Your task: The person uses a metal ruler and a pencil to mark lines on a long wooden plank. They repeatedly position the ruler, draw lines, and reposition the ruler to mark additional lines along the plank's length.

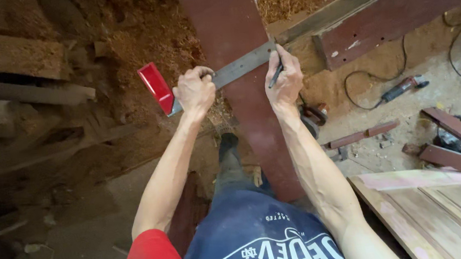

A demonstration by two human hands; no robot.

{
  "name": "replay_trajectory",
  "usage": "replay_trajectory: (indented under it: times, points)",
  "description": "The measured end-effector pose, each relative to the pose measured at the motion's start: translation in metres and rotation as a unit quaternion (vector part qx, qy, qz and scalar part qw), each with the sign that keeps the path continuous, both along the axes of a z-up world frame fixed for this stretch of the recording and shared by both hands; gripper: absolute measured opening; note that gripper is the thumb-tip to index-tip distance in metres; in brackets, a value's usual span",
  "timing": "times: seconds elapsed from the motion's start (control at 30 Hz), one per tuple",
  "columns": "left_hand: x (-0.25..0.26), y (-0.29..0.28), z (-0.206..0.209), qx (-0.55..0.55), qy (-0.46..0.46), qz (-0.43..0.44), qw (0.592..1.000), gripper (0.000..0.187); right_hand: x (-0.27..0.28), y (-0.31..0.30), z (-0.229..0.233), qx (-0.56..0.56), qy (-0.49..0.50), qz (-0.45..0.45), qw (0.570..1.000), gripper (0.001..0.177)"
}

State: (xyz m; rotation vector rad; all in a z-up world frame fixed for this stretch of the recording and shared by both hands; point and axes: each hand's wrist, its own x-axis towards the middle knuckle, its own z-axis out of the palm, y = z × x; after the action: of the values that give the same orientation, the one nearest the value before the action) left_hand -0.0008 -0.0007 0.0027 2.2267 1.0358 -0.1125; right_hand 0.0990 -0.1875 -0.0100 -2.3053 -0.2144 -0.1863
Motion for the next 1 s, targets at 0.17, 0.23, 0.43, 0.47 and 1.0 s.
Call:
replay_trajectory:
  times: [0.17, 0.23, 0.43, 0.47, 1.0]
  points:
    - [-0.002, 0.006, -0.005, -0.036, -0.033, 0.014, 0.999, 0.017, 0.006, 0.009, 0.0, -0.036, -0.004, -0.003, 0.999, 0.023]
    - [0.01, 0.02, -0.008, 0.007, -0.06, 0.019, 0.998, 0.018, 0.017, 0.021, -0.002, -0.038, -0.017, 0.001, 0.999, 0.024]
    - [0.072, 0.096, -0.012, -0.038, -0.027, 0.042, 0.998, 0.023, 0.082, 0.084, -0.016, -0.002, -0.078, 0.045, 0.996, 0.024]
    - [0.078, 0.103, -0.011, -0.016, -0.02, 0.03, 0.999, 0.023, 0.091, 0.092, -0.017, -0.004, -0.078, 0.06, 0.995, 0.024]
    - [0.106, 0.133, -0.015, 0.017, -0.016, 0.028, 0.999, 0.024, 0.113, 0.108, -0.03, -0.021, -0.009, 0.084, 0.996, 0.026]
